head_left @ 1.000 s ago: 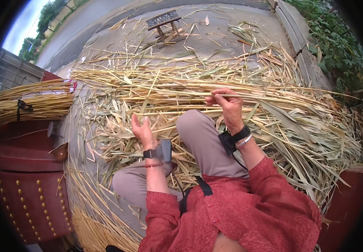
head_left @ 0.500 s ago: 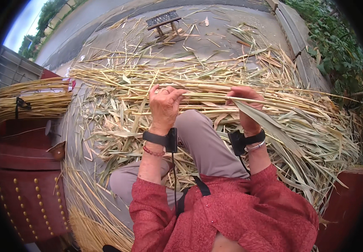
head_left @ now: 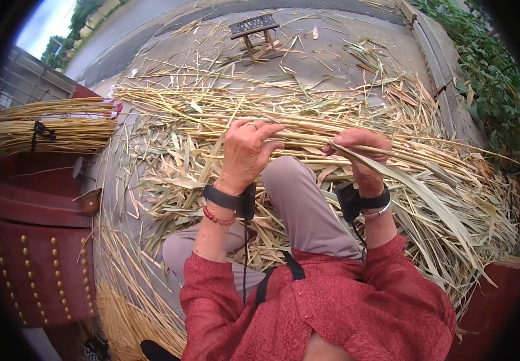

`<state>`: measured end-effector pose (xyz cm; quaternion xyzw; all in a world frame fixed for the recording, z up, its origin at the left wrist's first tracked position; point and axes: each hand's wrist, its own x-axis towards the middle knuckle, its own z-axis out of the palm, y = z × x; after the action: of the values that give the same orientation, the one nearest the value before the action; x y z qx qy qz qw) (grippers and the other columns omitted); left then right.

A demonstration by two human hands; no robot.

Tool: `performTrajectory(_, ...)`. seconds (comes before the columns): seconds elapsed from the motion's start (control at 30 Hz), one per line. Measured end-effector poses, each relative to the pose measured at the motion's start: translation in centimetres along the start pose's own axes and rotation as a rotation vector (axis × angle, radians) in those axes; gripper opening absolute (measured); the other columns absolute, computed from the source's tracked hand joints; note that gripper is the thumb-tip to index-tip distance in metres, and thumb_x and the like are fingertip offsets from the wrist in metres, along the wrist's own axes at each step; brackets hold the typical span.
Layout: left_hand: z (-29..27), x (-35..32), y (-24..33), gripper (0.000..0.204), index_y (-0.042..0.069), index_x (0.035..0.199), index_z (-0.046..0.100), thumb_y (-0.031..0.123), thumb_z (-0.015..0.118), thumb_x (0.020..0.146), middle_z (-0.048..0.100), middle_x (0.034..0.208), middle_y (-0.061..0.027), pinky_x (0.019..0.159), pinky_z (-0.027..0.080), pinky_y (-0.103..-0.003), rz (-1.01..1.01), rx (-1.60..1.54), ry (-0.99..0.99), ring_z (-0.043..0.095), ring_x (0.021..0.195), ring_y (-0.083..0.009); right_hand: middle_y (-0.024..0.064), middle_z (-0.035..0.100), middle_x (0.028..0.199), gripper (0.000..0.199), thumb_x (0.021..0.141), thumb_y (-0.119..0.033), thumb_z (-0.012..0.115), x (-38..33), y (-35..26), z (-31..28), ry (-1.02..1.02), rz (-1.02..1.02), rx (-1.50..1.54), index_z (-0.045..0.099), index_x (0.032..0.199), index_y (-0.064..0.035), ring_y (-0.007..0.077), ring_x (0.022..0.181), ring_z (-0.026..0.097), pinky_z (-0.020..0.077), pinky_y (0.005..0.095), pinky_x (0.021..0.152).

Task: The recorder is preparing and weaving long strips of reeds or straw while sitting on the ground.

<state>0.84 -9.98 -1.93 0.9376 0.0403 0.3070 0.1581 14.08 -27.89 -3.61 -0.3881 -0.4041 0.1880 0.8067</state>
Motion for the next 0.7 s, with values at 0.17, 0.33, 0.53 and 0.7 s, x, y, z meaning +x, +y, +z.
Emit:
performTrajectory(0.17, 2.8, 1.0, 5.0, 0.030, 0.009, 0.092, 0.064, 0.002, 0.070, 0.063, 0.064, 0.078, -0.0053, 0.072, 0.046, -0.031, 0.121, -0.137, 0.254, 0.061, 0.075, -0.0210, 0.0075, 0.061, 0.074, 0.008, 0.071, 0.001, 0.068, -0.5, 0.7, 0.9, 0.055, -0.160, -0.317, 0.064, 0.078, 0.0010, 0.0142, 0.070, 0.058, 0.0477, 0.0243, 0.060)
performTrajectory(0.33, 3.6, 0.9, 4.7, 0.023, 0.008, 0.084, 0.067, -0.002, 0.069, 0.063, 0.064, 0.074, -0.0060, 0.065, 0.047, -0.029, 0.041, -0.278, 0.324, 0.061, 0.071, -0.0206, 0.0075, 0.061, 0.076, 0.008, 0.072, 0.001, 0.067, -0.6, 1.1, 1.2, 0.050, -0.184, -0.332, 0.064, 0.079, 0.0011, 0.0141, 0.071, 0.058, 0.0475, 0.0238, 0.061)
performTrajectory(0.53, 3.3, 0.8, 4.2, 0.013, 0.004, 0.082, 0.066, -0.001, 0.067, 0.070, 0.064, 0.074, -0.0054, 0.064, 0.047, -0.026, -0.127, -0.469, 0.434, 0.060, 0.069, -0.0165, 0.0069, 0.060, 0.076, 0.006, 0.076, 0.003, 0.063, -1.7, 4.4, 1.4, 0.291, 0.001, 0.063, 0.062, 0.082, 0.0011, 0.0131, 0.075, 0.060, 0.0529, 0.0252, 0.063)
performTrajectory(0.7, -2.6, 0.3, -0.9, 0.011, 0.001, 0.085, 0.064, 0.011, 0.063, 0.081, 0.062, 0.071, -0.0068, 0.058, 0.046, -0.023, -0.410, -0.929, 0.799, 0.057, 0.063, -0.0114, 0.0071, 0.062, 0.071, 0.004, 0.078, 0.004, 0.060, -2.5, 7.7, -2.3, 0.500, 0.167, -0.049, 0.059, 0.077, 0.0004, 0.0158, 0.062, 0.062, 0.0543, 0.0276, 0.058)
